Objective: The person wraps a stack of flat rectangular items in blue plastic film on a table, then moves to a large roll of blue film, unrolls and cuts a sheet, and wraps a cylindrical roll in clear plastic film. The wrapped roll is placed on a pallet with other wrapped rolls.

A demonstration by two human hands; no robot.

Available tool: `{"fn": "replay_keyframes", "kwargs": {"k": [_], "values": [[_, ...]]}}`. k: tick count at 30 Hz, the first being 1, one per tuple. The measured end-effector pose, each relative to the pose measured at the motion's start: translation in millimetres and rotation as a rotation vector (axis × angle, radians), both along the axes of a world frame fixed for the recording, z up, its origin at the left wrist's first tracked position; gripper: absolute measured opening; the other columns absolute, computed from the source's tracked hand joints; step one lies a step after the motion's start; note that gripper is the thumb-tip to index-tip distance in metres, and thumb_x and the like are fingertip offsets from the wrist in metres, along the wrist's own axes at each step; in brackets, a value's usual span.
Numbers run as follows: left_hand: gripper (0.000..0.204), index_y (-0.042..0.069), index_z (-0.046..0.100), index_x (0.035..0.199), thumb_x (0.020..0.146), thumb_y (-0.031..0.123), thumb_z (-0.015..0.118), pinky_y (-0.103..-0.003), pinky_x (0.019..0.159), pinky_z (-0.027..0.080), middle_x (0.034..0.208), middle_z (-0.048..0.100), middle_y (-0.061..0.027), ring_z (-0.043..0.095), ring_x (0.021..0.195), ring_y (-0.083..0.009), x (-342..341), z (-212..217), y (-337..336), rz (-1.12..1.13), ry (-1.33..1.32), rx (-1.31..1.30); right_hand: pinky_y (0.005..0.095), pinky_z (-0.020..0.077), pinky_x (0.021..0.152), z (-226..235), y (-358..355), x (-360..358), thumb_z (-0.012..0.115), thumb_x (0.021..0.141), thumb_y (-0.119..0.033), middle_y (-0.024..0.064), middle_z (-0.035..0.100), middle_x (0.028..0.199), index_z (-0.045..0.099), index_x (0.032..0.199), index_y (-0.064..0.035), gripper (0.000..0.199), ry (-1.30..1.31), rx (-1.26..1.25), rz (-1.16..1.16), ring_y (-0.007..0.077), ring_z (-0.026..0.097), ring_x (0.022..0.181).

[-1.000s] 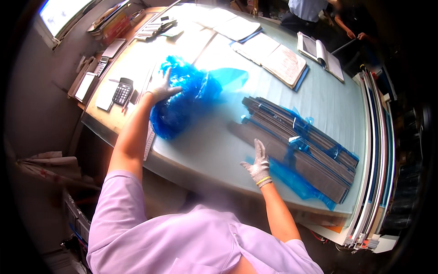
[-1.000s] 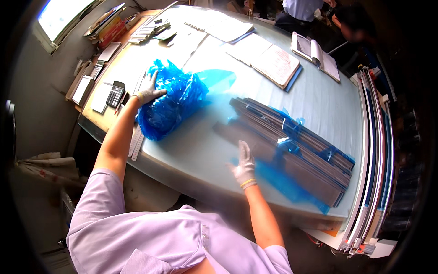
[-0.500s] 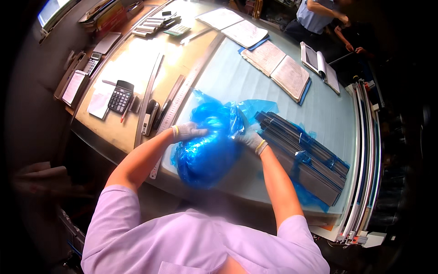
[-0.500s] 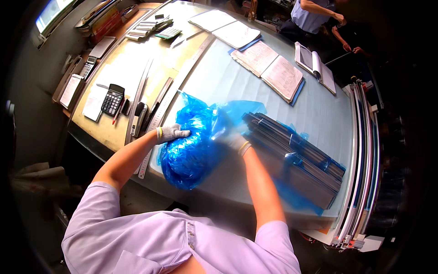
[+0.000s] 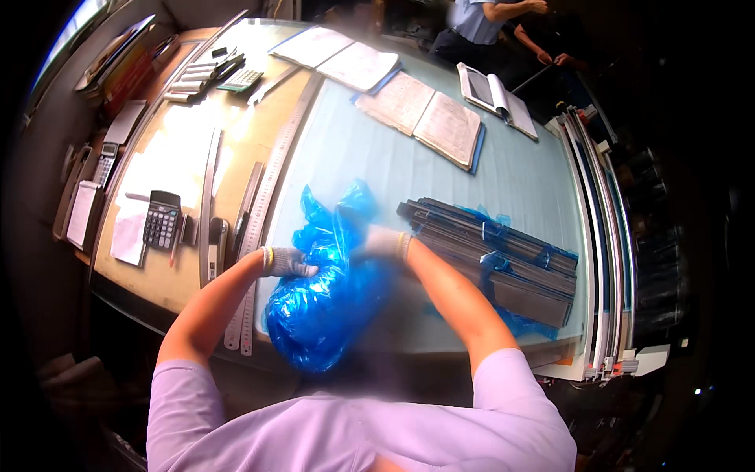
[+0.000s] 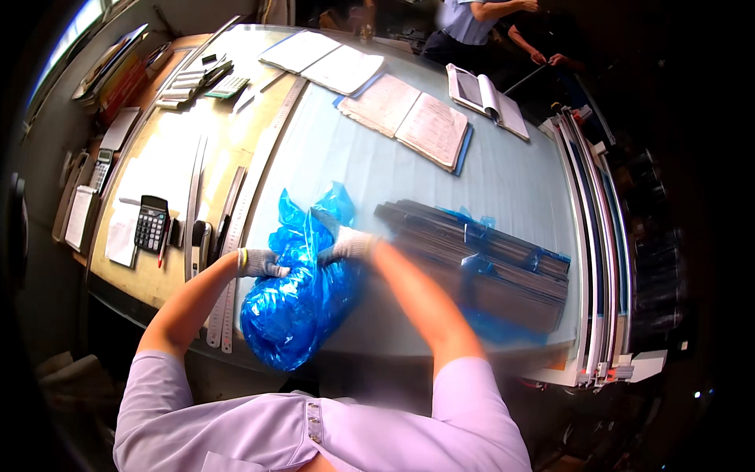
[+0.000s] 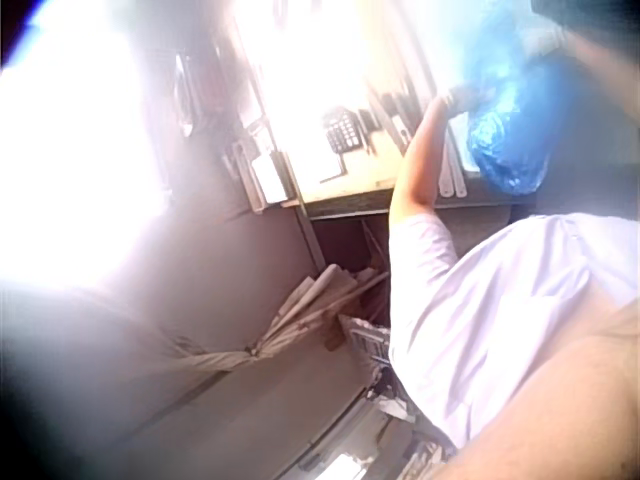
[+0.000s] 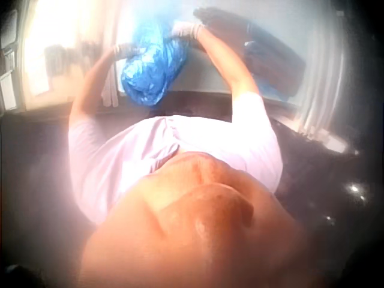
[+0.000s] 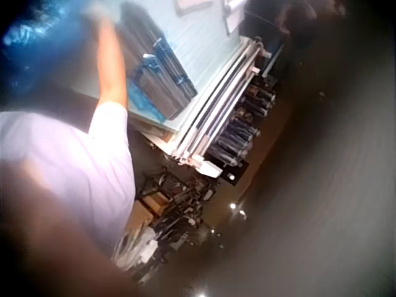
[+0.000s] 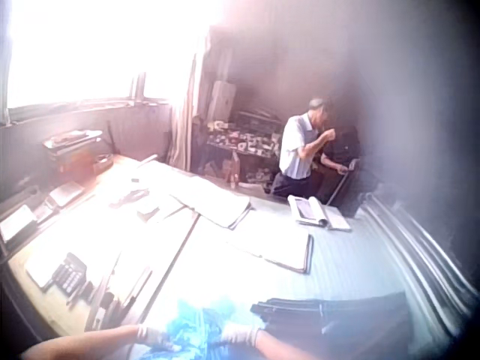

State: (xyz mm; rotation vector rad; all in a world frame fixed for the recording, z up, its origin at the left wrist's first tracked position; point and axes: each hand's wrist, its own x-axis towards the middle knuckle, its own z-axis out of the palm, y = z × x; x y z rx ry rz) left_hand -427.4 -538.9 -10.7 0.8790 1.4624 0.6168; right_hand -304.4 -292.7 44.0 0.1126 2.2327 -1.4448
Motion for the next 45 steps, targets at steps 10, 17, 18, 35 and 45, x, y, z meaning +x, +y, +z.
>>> {"fn": "replay_keyframes", "kwargs": {"k": [10,17,18,35,45], "values": [[0.056,0.006,0.059,0.125,0.083,0.041,0.070,-0.044,0.090,0.051,0.113,0.064,-0.0185,0.063,0.104,-0.0346,14,37,-6,0.096,0.896,0.144,0.0427,0.0405,0.103,-42,-7,5,0.065,0.083,-0.056,0.0168,0.057,0.132,0.054,0.135,-0.0108,0.071,-0.188,0.009,-0.017,0.0292,0.054,0.120],[0.044,0.001,0.052,0.132,0.092,0.019,0.061,-0.033,0.089,0.049,0.115,0.062,-0.0141,0.062,0.102,-0.0222,47,91,-135,1.099,0.721,0.494,0.0443,0.0404,0.103,-69,-26,36,0.064,0.084,-0.057,0.0153,0.055,0.132,0.054,0.132,-0.0106,0.068,-0.024,0.035,-0.125,0.0294,0.053,0.119],[0.041,-0.001,0.052,0.131,0.095,0.018,0.057,-0.031,0.088,0.049,0.116,0.062,-0.0130,0.060,0.102,-0.0184,57,64,-167,1.330,0.599,0.502,0.0445,0.0401,0.103,-68,-35,42,0.064,0.084,-0.057,0.0151,0.055,0.132,0.054,0.133,-0.0107,0.068,-0.003,-0.011,-0.159,0.0295,0.053,0.119],[0.092,0.008,0.028,0.147,0.076,0.036,0.079,-0.052,0.108,0.040,0.143,0.046,-0.0145,0.048,0.128,-0.0351,225,63,6,0.820,-1.018,0.581,0.0473,0.0358,0.108,4,-81,177,0.066,0.083,-0.054,0.0123,0.043,0.141,0.039,0.141,-0.0130,0.076,0.218,-0.892,-0.826,0.0301,0.045,0.126],[0.071,0.003,0.033,0.144,0.087,0.029,0.066,-0.050,0.100,0.048,0.132,0.054,-0.0193,0.058,0.115,-0.0341,359,109,132,0.530,-1.103,0.426,0.0490,0.0332,0.110,42,-5,393,0.068,0.083,-0.052,0.0106,0.036,0.147,0.030,0.146,-0.0144,0.082,0.608,-1.003,-1.100,0.0305,0.040,0.130]]}}
